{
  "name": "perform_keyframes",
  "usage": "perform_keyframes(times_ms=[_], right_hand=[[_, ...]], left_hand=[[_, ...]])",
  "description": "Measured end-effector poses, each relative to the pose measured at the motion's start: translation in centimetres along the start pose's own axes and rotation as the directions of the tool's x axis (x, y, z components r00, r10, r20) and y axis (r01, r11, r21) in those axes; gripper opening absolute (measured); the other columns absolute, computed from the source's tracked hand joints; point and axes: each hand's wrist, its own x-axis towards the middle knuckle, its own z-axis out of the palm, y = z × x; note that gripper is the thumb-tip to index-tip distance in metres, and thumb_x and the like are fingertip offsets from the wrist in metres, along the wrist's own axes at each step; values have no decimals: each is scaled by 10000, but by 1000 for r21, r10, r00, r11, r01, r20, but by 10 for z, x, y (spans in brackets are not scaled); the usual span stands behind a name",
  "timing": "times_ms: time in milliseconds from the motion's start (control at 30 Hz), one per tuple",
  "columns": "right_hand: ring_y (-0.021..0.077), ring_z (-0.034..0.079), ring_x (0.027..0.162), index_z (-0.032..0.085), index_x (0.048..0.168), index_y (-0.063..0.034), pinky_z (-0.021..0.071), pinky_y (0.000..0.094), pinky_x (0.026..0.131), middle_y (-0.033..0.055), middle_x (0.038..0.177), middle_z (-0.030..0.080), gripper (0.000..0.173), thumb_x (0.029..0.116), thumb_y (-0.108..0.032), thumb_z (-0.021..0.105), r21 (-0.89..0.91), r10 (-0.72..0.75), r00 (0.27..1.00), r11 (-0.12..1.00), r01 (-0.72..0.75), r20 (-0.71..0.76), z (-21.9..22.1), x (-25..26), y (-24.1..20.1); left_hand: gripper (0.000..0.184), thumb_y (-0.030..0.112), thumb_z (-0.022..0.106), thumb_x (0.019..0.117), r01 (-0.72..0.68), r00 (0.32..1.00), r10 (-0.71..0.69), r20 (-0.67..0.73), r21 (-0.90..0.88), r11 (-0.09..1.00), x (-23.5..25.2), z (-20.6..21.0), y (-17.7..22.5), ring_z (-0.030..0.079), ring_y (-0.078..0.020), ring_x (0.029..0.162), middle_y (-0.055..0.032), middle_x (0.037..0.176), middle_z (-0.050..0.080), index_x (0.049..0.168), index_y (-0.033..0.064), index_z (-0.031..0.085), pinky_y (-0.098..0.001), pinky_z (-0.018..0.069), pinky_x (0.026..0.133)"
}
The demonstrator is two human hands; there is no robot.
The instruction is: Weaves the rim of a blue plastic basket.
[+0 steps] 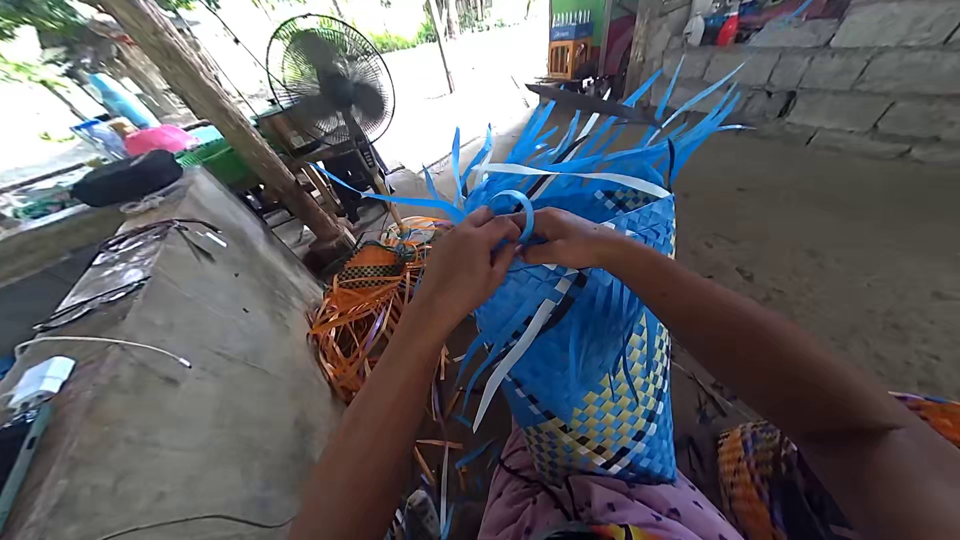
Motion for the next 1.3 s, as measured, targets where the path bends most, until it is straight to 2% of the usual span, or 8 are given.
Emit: perform_keyframes(times_ms=[100, 200, 400, 667, 767, 867, 1067, 1300], right_hand=[[90, 658, 953, 656, 1233, 42, 543, 267, 879, 125, 1090, 703, 277, 967, -33, 628, 24, 35, 998, 999, -34, -47, 1, -2, -2], [114, 615, 766, 690, 1007, -9, 522, 341, 741, 67, 851, 666, 221, 941, -215, 738, -46, 57, 990, 997, -63, -128, 12, 5, 6], [104, 616, 732, 668, 968, -10, 522, 330, 700, 54, 804, 655, 279, 917, -269, 756, -162, -55, 967, 987, 14, -249, 12, 1, 25], [125, 616, 698, 660, 944, -8, 524, 348, 678, 56, 771, 663, 244, 945, -242, 730, -186, -71, 959, 982, 20, -274, 4, -5, 34], [256, 673, 766, 675, 1020, -37, 547, 523, 697, 95, 819, 688, 423, 844, -398, 809, -351, -103, 971, 936, 21, -216, 14, 0, 25], [357, 699, 822, 674, 1111, -46, 534, 596, 711, 145, 861, 709, 624, 739, -513, 856, -538, -86, 978, 842, -29, -188, 32, 2, 11], [301, 697, 703, 729, 881, -21, 527, 521, 612, 132, 732, 686, 361, 1008, -311, 555, -540, -309, 890, 837, 87, -335, 46, 7, 20], [217, 595, 580, 671, 753, -37, 460, 415, 527, 69, 600, 572, 383, 1024, -248, 501, -520, -324, 871, 849, 95, -370, 46, 5, 20]], left_hand=[[244, 247, 665, 995, 187, 982, -187, -16, 25, 982, -22, -2, 2, 661, -265, 767, -118, 918, 677, 1105, 32, 693, -490, 560, 685], [378, 374, 718, 950, 307, 952, -307, 0, 27, 951, -34, 15, 1, 659, -305, 720, -126, 764, 658, 887, 2, 693, -546, 529, 671], [429, 316, 501, 1048, 226, 971, -239, -25, -252, 941, -87, 53, -30, 519, -127, 629, -29, 666, 515, 758, 23, 619, -322, 459, 613], [455, 301, 466, 1054, 350, 896, -382, -224, -172, 921, -193, 56, -85, 571, -62, 713, -59, 726, 600, 800, -27, 655, -231, 482, 701], [299, 210, 534, 1025, 268, 927, -323, -192, -265, 926, -183, 48, -94, 624, -97, 966, -98, 1004, 680, 1041, 16, 761, -261, 510, 894], [197, 124, 594, 985, 105, 960, -184, -211, -340, 934, -140, 40, -77, 654, -38, 957, -76, 1022, 711, 1048, 22, 751, -211, 546, 869], [120, 60, 629, 946, -85, 972, 60, -227, -103, 991, -47, 9, -42, 707, -176, 857, -105, 942, 730, 961, 12, 738, -349, 586, 810], [132, 84, 626, 966, -170, 955, 150, -254, -59, 984, -23, -3, -29, 695, -151, 853, -99, 954, 728, 977, 17, 739, -296, 567, 797]])
